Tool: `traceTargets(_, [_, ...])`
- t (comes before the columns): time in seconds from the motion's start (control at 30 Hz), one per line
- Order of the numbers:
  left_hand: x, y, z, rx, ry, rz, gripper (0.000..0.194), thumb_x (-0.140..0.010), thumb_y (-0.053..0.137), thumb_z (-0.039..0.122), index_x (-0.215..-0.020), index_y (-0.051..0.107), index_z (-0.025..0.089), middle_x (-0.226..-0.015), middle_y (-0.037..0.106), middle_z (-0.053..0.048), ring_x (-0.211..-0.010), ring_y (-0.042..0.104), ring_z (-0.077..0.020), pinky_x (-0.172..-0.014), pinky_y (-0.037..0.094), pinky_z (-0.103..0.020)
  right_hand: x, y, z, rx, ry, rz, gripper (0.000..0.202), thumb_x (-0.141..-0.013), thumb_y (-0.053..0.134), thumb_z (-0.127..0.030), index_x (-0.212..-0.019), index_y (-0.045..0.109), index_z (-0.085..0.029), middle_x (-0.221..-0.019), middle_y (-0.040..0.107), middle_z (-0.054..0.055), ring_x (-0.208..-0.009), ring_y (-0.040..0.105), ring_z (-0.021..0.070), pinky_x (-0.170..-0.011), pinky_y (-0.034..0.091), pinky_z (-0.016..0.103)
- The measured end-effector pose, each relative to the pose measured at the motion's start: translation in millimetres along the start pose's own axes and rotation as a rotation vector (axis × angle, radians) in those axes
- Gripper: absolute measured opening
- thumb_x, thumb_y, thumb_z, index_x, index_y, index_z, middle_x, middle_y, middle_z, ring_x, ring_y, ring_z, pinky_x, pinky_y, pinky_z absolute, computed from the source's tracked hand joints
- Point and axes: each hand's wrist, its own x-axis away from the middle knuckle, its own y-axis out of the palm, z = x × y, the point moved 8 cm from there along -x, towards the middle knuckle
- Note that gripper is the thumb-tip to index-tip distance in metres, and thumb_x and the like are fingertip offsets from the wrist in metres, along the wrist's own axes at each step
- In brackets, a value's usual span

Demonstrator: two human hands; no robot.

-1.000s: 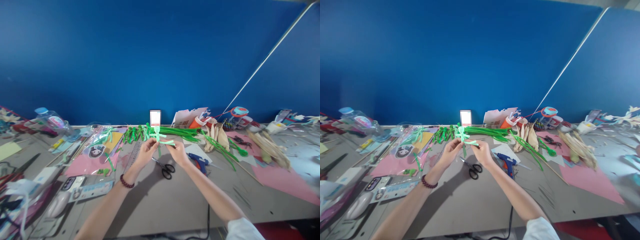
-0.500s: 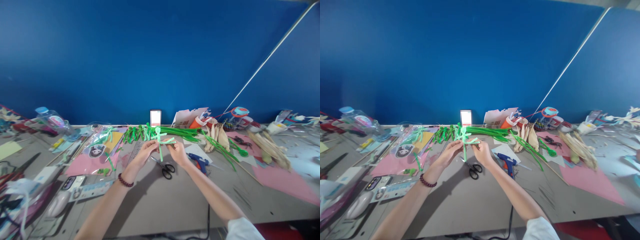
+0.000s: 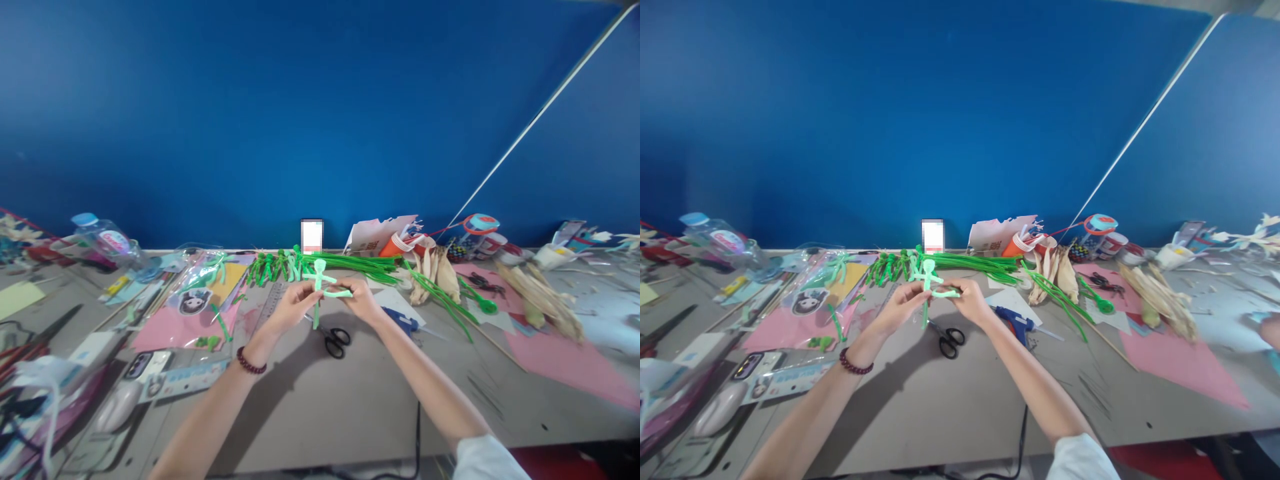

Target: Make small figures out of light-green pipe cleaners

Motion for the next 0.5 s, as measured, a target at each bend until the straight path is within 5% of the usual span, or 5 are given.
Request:
traceTargets(0.2, [4,5.8,7,-0.289,0.06,-0.033,0.025,-0.081,0.057,0.035,-0.066,0.061,0.014,-0.067,0.06,-0.003,-0.064,0.052,-0.0131,-0.054,0.036,-0.022,5,0,14,-0.106,0.333,-0.275,0.031,-0.071,0.066,-0.042,-0.085,0.072,-0.015,-0.058,0.058,-0.003,-0.047,0.038,0.0065,-0.044,0.025,0.02])
traceTargets(0.5, [4,1.7,17,-0.531,0.19,0.094,0.031,-0.084,0.051,0.03,-0.056,0.048,0.016,-0.057,0.046,0.001,-0.057,0.045,-0.0106,-0.049,0.031,-0.02,10,-4,-10,0.187,0.103,-0.061,0.026,-0.072,0.068,-0.038,-0.085,0.073,-0.015,-0.072,0.064,0.0,-0.068,0.055,0.0144,-0.062,0.041,0.023])
